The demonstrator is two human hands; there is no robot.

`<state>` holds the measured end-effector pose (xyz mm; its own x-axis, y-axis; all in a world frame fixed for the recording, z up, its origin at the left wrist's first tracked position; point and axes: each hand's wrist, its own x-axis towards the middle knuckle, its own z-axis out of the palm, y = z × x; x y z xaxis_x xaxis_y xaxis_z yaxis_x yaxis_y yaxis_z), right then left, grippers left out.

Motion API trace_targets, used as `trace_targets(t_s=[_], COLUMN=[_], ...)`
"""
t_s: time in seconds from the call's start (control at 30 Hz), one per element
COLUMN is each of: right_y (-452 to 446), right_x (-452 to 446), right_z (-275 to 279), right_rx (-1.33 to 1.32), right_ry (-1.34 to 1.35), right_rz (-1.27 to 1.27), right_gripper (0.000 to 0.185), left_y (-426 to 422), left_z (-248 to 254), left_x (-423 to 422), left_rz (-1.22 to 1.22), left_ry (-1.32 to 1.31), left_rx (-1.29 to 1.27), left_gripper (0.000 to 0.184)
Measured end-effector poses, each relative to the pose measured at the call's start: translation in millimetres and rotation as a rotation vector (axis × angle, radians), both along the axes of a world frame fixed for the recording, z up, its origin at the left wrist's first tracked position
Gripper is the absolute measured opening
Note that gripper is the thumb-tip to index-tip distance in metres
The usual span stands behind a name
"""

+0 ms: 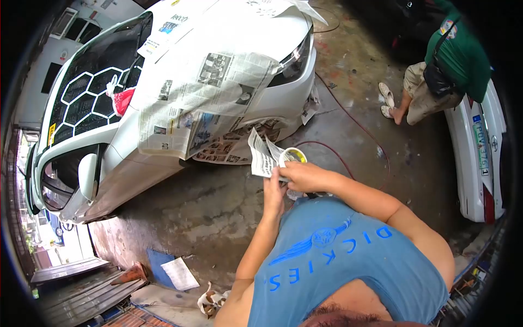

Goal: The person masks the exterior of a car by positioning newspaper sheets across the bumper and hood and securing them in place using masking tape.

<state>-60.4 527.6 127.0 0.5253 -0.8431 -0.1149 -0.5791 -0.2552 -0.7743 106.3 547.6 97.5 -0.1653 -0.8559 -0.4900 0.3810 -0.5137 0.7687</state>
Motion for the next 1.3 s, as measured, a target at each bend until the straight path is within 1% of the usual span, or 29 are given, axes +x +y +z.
trace_targets(t_s=[0.07, 0.1, 0.2, 0.23, 0.3, 0.33, 0.37, 0.4, 0.43, 0.47, 0.5, 0.53, 0.6, 0.63, 0.67, 0.73, 0.8, 0.83, 0.9, 0.93, 0.97, 1.03, 1.07, 1.1, 1.17, 1.2, 1.23, 1.3], right_y=[20, 30, 57, 71, 97, 112, 126, 142, 156, 173, 186, 212, 237, 252, 268, 302, 331, 344, 362, 362, 360, 337, 320, 299, 261, 250, 238, 219], right_x=[-12, -18, -45, -58, -86, -98, -111, -127, -141, -157, -177, -217, -255, -277, -295, -317, -306, -300, -275, -269, -269, -264, -267, -273, -278, -270, -262, -241], right_z=[3, -14, -21, -22, -23, -25, -27, -30, -42, -51, -52, -78, -103, -124, -134, -153, -193, -218, -256, -259, -261, -233, -221, -207, -132, -96, -63, -7], right_rx=[0.028, -0.014, 0.057, 0.063, 0.069, 0.085, 0.100, 0.119, 0.005, 0.021, 0.031, 0.137, 0.042, 0.030, 0.258, 0.720, 0.935, 0.965, 0.986, 0.972, 0.912, 0.795, 0.642, 0.489, 0.306, 0.208, 0.109, 0.133], right_ry=[-0.092, -0.155, -0.274, -0.284, -0.310, -0.291, -0.269, -0.245, -0.313, -0.353, -0.392, -0.521, -0.549, -0.503, -0.538, -0.602, -0.726, -0.627, -0.481, -0.432, -0.488, -0.595, -0.467, -0.341, -0.220, -0.257, -0.293, -0.604], right_rz=[-0.010, -0.035, -0.131, -0.176, -0.278, -0.343, -0.407, -0.467, -0.570, -0.694, -0.815, -0.997, -1.144, -1.121, -1.076, -0.949, -0.906, -0.810, -0.794, -0.800, -0.842, -0.915, -0.860, -0.797, -0.608, -0.566, -0.521, -0.365], right_gripper=[0.046, 0.054, 0.045, 0.041, 0.033, 0.030, 0.028, 0.026, 0.026, 0.024, 0.023, 0.020, 0.018, 0.017, 0.018, 0.020, 0.018, 0.016, 0.014, 0.013, 0.014, 0.017, 0.021, 0.025, 0.045, 0.058, 0.073, 0.100], left_y=[11, 18, 45, 56, 77, 88, 98, 105, 110, 113, 110, 111, 108, 105, 108, 104, 104, 106, 115, 119, 119, 138, 149, 160, 188, 201, 213, 233], left_z=[-10, -5, 1, 5, 1, 1, 0, -2, -4, -8, -17, 1, 12, 15, 35, 33, 31, 32, 50, 56, 55, 83, 102, 119, 144, 158, 177, 213], left_x=[5, -3, -27, -42, -72, -83, -93, -100, -103, -104, -97, -87, -66, -54, -56, -35, -22, -19, -23, -23, -15, -4, -3, -5, 13, 22, 24, 28], left_rz=[0.034, 0.067, 0.059, 0.099, 0.096, 0.087, 0.076, 0.105, 0.136, 0.166, 0.243, 0.274, 0.418, 0.436, 0.455, 0.471, 0.480, 0.488, 0.426, 0.398, 0.342, 0.153, 0.059, 0.033, -0.088, -0.147, -0.300, -0.610], left_ry=[0.102, 0.095, 0.203, 0.229, 0.209, 0.191, 0.167, 0.047, -0.073, -0.192, -0.164, -0.136, -0.295, -0.318, -0.280, -0.240, -0.237, -0.234, -0.332, -0.380, -0.496, -0.687, -0.781, -0.810, -0.864, -0.887, -0.862, -0.801], left_rx=[0.038, 0.001, -0.044, 0.007, -0.004, -0.008, -0.027, -0.046, -0.067, -0.092, -0.138, -0.258, -0.226, -0.281, -0.277, -0.377, -0.350, -0.338, -0.432, -0.479, -0.639, -0.707, -0.735, -0.763, -0.673, -0.628, -0.718, -0.892], left_gripper=[0.049, 0.051, 0.054, 0.053, 0.051, 0.050, 0.044, 0.043, 0.042, 0.041, 0.038, 0.040, 0.043, 0.045, 0.045, 0.045, 0.042, 0.041, 0.039, 0.038, 0.032, 0.028, 0.026, 0.017, 0.017, 0.016, 0.018, 0.020])
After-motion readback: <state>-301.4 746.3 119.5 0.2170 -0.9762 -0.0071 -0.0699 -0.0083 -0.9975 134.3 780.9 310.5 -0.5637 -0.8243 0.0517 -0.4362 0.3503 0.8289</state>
